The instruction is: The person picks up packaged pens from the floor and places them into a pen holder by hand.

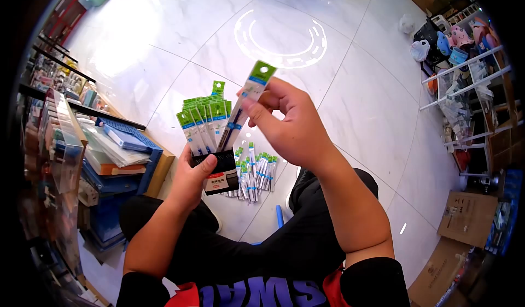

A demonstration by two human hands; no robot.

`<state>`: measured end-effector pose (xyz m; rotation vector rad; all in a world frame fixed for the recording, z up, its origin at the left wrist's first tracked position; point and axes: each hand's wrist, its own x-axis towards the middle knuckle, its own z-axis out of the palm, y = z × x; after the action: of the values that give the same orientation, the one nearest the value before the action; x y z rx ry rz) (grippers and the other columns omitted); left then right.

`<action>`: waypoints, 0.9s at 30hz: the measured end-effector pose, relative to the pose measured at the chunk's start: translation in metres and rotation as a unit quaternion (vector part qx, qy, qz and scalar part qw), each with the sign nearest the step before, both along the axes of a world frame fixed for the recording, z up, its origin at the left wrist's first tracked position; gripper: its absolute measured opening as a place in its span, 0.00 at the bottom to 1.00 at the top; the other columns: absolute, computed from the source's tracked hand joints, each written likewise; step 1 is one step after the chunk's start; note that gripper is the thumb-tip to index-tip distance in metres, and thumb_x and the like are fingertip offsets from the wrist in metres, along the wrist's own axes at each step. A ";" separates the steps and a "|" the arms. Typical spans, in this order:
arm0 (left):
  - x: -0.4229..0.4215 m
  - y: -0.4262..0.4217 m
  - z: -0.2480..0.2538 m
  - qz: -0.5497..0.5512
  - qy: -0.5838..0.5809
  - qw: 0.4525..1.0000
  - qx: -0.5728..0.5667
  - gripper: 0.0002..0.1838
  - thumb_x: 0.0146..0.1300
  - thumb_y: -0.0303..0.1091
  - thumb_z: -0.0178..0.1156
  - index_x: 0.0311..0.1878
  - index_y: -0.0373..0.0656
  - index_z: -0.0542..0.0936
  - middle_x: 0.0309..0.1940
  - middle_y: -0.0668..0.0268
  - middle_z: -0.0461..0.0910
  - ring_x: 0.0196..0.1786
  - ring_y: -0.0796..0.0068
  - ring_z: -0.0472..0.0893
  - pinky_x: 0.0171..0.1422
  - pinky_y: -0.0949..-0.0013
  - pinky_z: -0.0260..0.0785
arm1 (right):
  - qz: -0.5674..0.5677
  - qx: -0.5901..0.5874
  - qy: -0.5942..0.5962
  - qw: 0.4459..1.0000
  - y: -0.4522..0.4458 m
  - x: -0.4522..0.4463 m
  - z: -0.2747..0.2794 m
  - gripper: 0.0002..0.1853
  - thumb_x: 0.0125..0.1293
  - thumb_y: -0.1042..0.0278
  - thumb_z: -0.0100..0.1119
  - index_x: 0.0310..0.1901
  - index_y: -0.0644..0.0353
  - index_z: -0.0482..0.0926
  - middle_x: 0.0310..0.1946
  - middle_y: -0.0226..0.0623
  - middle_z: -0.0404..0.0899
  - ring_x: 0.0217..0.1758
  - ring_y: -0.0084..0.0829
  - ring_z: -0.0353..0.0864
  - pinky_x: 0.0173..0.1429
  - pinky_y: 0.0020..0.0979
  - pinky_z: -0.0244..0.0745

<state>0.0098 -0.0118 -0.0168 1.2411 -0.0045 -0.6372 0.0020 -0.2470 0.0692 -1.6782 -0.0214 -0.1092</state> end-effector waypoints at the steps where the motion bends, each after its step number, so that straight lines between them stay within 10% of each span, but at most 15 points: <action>1: 0.001 0.000 0.001 -0.005 -0.005 1.000 0.002 0.39 0.60 0.45 0.78 0.66 0.36 0.69 0.58 0.57 0.79 0.60 0.68 0.80 0.67 0.63 0.72 | 0.009 -0.041 0.003 0.999 0.000 0.001 -0.001 0.13 0.71 0.72 0.64 0.54 0.66 0.80 0.38 0.34 0.87 0.36 0.20 0.78 0.44 0.25 0.73; 6: 0.010 -0.004 0.005 -0.024 -0.013 1.000 -0.006 0.42 0.58 0.46 0.79 0.67 0.36 0.67 0.58 0.56 0.79 0.61 0.67 0.80 0.67 0.63 0.72 | -0.007 -0.257 -0.026 0.966 0.010 0.004 -0.004 0.28 0.59 0.64 0.75 0.60 0.58 0.76 0.38 0.33 0.68 0.38 0.27 0.69 0.47 0.31 0.71; 13: 0.019 -0.004 0.005 -0.042 0.000 0.999 -0.014 0.45 0.57 0.47 0.79 0.70 0.37 0.66 0.60 0.57 0.79 0.61 0.66 0.80 0.69 0.61 0.71 | 0.018 -0.145 0.066 0.987 0.010 0.014 -0.013 0.47 0.56 0.57 0.80 0.73 0.54 0.60 0.39 0.32 0.65 0.39 0.26 0.67 0.48 0.29 0.71; 17: 0.022 -0.003 -0.003 -0.046 0.005 0.998 -0.038 0.48 0.55 0.51 0.79 0.71 0.37 0.66 0.60 0.57 0.79 0.61 0.65 0.80 0.69 0.61 0.71 | -0.025 0.125 0.172 0.977 -0.005 0.042 -0.027 0.37 0.70 0.49 0.66 0.72 0.62 0.65 0.44 0.34 0.74 0.41 0.21 0.71 0.46 0.27 0.71; 22: 0.025 0.003 -0.008 -0.095 0.016 0.993 -0.062 0.49 0.54 0.55 0.79 0.70 0.37 0.66 0.59 0.58 0.80 0.61 0.65 0.80 0.69 0.61 0.71 | 0.027 0.101 0.220 0.970 -0.003 0.054 -0.054 0.16 0.74 0.58 0.59 0.50 0.63 0.84 0.38 0.29 0.86 0.38 0.20 0.82 0.45 0.27 0.77; 27: 0.028 -0.001 -0.008 -0.078 0.011 0.996 -0.043 0.46 0.56 0.52 0.79 0.70 0.37 0.67 0.59 0.58 0.80 0.61 0.66 0.80 0.69 0.62 0.71 | -0.076 0.105 0.123 0.984 -0.005 0.060 -0.056 0.12 0.76 0.62 0.59 0.45 0.63 0.83 0.34 0.30 0.85 0.33 0.20 0.82 0.39 0.24 0.75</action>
<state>0.0383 -0.0129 -0.0252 1.1566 -0.1107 -0.7792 0.0616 -0.2517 0.0135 -1.4711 0.2947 -0.0175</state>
